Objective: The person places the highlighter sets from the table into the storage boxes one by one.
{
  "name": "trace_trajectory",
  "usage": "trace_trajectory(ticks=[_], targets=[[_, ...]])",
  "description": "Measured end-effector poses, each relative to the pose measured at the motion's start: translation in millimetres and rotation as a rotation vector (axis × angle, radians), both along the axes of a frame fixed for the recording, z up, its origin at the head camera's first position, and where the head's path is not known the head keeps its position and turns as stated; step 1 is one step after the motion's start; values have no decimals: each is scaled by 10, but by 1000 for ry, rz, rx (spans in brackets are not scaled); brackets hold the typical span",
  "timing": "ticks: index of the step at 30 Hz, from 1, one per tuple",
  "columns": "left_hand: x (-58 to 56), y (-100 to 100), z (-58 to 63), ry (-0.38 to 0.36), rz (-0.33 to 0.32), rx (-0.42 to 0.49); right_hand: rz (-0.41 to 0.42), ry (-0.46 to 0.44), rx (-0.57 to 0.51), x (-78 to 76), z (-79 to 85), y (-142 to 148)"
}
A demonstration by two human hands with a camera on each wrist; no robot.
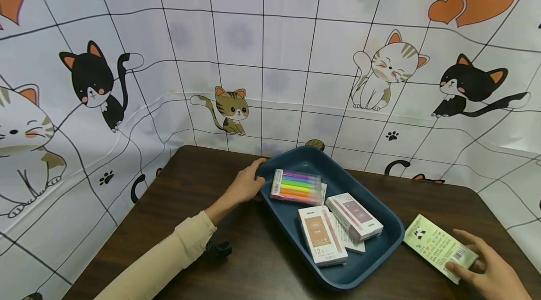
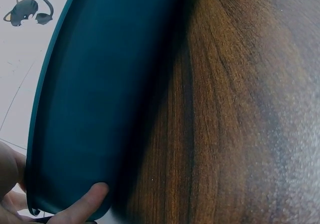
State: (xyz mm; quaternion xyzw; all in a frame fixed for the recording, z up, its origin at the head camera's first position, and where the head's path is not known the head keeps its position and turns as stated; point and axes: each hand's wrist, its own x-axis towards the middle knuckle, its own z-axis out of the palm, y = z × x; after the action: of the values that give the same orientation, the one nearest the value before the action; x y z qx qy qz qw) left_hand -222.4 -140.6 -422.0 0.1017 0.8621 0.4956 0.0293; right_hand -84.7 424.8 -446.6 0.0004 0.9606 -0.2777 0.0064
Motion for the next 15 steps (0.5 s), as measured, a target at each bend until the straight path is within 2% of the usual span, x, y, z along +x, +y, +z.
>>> trace_trajectory(ticks=[3, 6, 9, 12, 15], targets=[[-14, -1, -9, -1, 2, -11, -24, -19, -31, 16, 38, -27], [-28, -2, -19, 9, 4, -25, -65, 1, -66, 37, 95, -67], [-35, -5, -24, 17, 4, -35, -118, 88, -91, 27, 212, -112], [-34, -8, -22, 18, 3, -34, -147, 192, -86, -19, 404, -149], [-30, -9, -20, 17, 1, -37, -130, 278, -102, -58, 608, -216]])
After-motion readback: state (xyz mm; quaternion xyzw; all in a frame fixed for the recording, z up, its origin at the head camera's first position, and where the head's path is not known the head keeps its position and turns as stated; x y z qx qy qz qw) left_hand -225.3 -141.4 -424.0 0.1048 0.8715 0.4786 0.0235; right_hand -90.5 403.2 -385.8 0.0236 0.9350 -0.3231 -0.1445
